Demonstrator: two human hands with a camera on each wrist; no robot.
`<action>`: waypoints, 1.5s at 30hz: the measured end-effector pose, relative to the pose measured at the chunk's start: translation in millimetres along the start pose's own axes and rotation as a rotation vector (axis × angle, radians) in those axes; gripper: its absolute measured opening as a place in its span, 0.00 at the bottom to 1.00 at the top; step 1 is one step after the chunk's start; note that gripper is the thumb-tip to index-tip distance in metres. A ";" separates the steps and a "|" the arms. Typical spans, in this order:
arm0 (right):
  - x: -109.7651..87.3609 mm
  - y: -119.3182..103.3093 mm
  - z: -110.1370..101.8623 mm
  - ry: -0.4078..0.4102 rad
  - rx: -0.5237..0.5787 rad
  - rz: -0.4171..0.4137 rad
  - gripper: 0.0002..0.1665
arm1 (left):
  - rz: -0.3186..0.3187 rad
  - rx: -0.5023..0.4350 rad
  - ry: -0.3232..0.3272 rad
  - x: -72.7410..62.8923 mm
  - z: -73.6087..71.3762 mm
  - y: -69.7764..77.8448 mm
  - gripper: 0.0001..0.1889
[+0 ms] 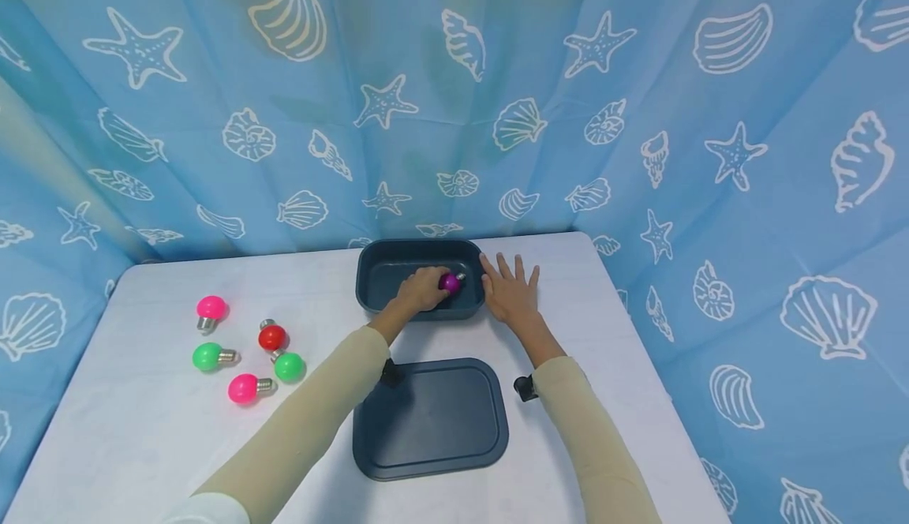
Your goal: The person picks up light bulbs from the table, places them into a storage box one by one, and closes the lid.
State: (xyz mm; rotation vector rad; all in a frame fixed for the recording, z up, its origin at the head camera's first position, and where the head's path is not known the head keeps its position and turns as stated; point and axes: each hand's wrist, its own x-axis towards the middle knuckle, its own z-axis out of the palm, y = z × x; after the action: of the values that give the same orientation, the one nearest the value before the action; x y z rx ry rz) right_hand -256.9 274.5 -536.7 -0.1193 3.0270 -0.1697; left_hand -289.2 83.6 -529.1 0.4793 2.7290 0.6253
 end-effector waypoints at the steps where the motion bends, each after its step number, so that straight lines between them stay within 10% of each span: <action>1: 0.3 -0.6 -0.2 -0.003 -0.005 0.000 0.32 | 0.000 0.002 -0.001 -0.1 -0.1 0.1 0.23; 17: -0.6 -0.6 -1.6 -0.003 0.026 -0.011 0.32 | 0.164 -0.034 0.038 -10.9 -32.1 -7.5 0.27; 31: 0.9 -0.1 1.4 0.005 0.044 -0.009 0.32 | 0.493 -0.330 0.091 -85.8 -103.3 -43.3 0.25; 36: 1.4 0.2 1.8 0.012 0.025 -0.013 0.33 | 0.443 -0.369 0.114 -122.4 -124.0 -70.9 0.26; 45: 2.4 0.4 4.1 0.023 0.007 -0.016 0.33 | 0.172 -0.351 0.152 -186.4 -134.2 -140.0 0.28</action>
State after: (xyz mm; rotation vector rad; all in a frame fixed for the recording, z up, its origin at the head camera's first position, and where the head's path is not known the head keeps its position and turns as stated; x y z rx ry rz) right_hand -258.8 274.3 -541.1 -0.1424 3.0489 -0.1845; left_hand -204.8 -155.3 -439.0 0.6016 2.6475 1.2043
